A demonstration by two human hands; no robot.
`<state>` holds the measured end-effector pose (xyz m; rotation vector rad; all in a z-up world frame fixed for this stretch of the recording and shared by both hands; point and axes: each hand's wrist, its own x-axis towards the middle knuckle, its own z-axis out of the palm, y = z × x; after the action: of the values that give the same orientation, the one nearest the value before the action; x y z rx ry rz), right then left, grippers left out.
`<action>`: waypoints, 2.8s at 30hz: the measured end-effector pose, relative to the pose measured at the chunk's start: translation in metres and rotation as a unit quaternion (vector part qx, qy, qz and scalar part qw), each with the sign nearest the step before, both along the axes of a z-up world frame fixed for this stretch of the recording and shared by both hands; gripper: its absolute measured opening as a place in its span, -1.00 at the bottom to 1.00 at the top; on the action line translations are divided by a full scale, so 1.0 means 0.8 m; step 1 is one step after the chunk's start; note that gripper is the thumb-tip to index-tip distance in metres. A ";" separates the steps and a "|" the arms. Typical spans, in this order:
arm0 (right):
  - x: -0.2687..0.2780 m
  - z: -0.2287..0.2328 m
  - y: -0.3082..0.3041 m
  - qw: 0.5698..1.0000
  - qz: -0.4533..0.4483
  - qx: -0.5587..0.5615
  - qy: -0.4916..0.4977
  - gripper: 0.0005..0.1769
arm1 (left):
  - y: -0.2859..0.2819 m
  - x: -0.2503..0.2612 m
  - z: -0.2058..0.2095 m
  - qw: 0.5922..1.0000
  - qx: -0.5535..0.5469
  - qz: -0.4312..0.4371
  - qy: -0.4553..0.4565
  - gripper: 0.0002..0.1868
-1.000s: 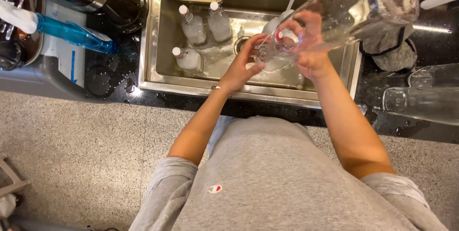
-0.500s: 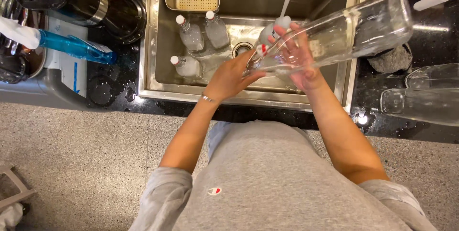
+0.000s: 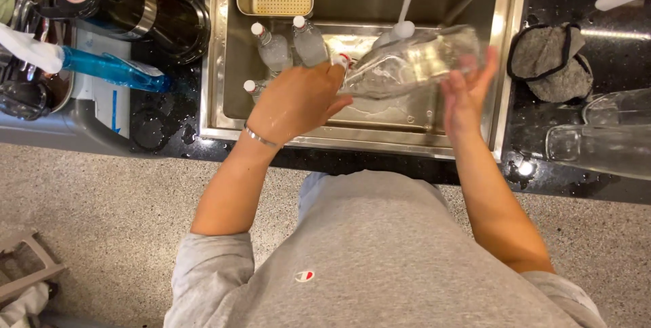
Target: Rinsing and cleaning several glass and plastic bottles in a sink.
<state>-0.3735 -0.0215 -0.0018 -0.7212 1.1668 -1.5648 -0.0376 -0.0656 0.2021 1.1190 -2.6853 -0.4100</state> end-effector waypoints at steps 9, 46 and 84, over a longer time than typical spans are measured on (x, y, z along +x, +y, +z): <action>0.044 0.161 -0.033 0.768 0.225 -0.169 0.576 0.23 | -0.064 -0.116 -0.006 0.986 0.012 -0.106 -0.130 -0.69; -0.052 0.040 -0.008 0.966 0.068 -0.035 0.248 0.10 | -0.155 -0.188 -0.349 0.937 0.175 0.144 0.267 -0.39; 0.044 -0.189 -0.161 0.894 0.206 0.025 0.397 0.18 | -0.028 -0.049 -0.351 0.911 0.284 0.231 0.190 -0.64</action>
<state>-0.3385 -0.1501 -0.1526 -1.5457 1.4865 -0.8733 -0.0766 -0.0881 -0.0788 1.5677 -1.9185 -1.2169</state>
